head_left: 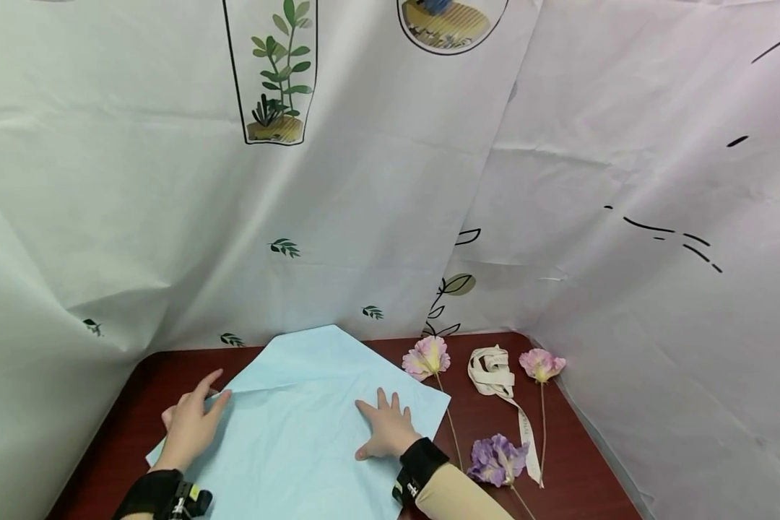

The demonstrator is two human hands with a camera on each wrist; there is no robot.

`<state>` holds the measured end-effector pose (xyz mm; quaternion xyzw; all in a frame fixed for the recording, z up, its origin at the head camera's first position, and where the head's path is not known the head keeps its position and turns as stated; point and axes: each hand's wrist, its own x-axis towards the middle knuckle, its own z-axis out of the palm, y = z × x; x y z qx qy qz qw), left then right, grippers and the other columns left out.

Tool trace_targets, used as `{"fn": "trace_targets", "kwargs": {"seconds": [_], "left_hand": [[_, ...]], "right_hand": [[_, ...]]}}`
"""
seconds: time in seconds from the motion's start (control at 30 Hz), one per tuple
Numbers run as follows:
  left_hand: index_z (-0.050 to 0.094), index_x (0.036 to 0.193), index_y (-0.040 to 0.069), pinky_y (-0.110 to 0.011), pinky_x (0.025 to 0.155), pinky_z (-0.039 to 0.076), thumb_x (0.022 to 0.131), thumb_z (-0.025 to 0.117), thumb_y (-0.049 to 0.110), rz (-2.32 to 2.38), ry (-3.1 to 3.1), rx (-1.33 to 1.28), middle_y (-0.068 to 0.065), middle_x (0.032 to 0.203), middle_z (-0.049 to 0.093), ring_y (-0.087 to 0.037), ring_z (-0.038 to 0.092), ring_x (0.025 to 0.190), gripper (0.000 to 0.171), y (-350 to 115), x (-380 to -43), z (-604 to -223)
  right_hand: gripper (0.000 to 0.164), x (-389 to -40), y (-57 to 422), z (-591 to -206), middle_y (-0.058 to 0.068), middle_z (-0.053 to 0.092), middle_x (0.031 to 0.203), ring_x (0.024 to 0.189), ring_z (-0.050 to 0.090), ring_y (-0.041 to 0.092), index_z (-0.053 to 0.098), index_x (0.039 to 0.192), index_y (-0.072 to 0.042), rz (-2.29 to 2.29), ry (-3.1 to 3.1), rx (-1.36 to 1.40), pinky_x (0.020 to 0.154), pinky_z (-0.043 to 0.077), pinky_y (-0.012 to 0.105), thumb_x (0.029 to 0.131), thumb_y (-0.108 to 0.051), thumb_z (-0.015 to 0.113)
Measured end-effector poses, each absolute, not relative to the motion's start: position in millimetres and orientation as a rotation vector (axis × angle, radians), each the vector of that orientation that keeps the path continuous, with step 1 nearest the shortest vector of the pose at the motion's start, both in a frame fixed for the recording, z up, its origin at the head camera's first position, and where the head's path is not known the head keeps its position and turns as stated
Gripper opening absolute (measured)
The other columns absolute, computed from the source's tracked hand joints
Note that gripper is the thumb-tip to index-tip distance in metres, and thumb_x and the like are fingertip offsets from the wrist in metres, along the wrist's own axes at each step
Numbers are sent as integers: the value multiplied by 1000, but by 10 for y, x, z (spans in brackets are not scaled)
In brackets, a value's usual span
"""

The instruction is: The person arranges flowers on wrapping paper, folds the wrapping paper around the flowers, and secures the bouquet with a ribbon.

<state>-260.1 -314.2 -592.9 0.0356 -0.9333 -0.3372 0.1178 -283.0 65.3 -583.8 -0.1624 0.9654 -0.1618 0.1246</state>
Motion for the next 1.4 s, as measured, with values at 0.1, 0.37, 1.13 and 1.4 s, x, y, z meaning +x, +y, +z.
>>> {"fn": "trace_targets", "kwargs": {"seconds": [0.1, 0.37, 1.13, 1.4], "left_hand": [[34, 154, 0, -68, 96, 20, 107, 41, 50, -1085, -2778, 214, -36, 135, 52, -52, 48, 120, 69, -3137, -2694, -5839], [62, 126, -3, -55, 88, 43, 104, 56, 38, -1210, -2786, 313, -28, 121, 61, -41, 55, 105, 47, -3124, -2875, -5705], [65, 123, 7, -49, 95, 42, 98, 69, 23, -1102, -2458, 159, -17, 123, 65, -34, 57, 115, 30, -3071, -2927, -5862], [27, 159, 6, -77, 108, 8, 80, 86, 25, -803, -2626, -241, -24, 165, 13, -49, 3, 151, 100, -2978, -2868, -5984]], "right_hand": [[96, -2820, 648, -5832, 23, 31, 160, 145, 23, 55, 52, 149, -27, -475, 2816, -474, 109, 27, 72, 64, -47, 94], [96, -2834, 651, -5875, 23, 32, 159, 145, 24, 54, 52, 148, -29, -468, 2824, -463, 108, 27, 72, 64, -48, 94], [95, -2867, 677, -5894, 20, 32, 161, 146, 25, 52, 52, 149, -31, -442, 2828, -440, 109, 28, 70, 65, -53, 92], [93, -2863, 605, -5904, 24, 31, 160, 145, 25, 55, 50, 150, -26, -460, 2849, -399, 107, 30, 71, 71, -58, 86]]}}
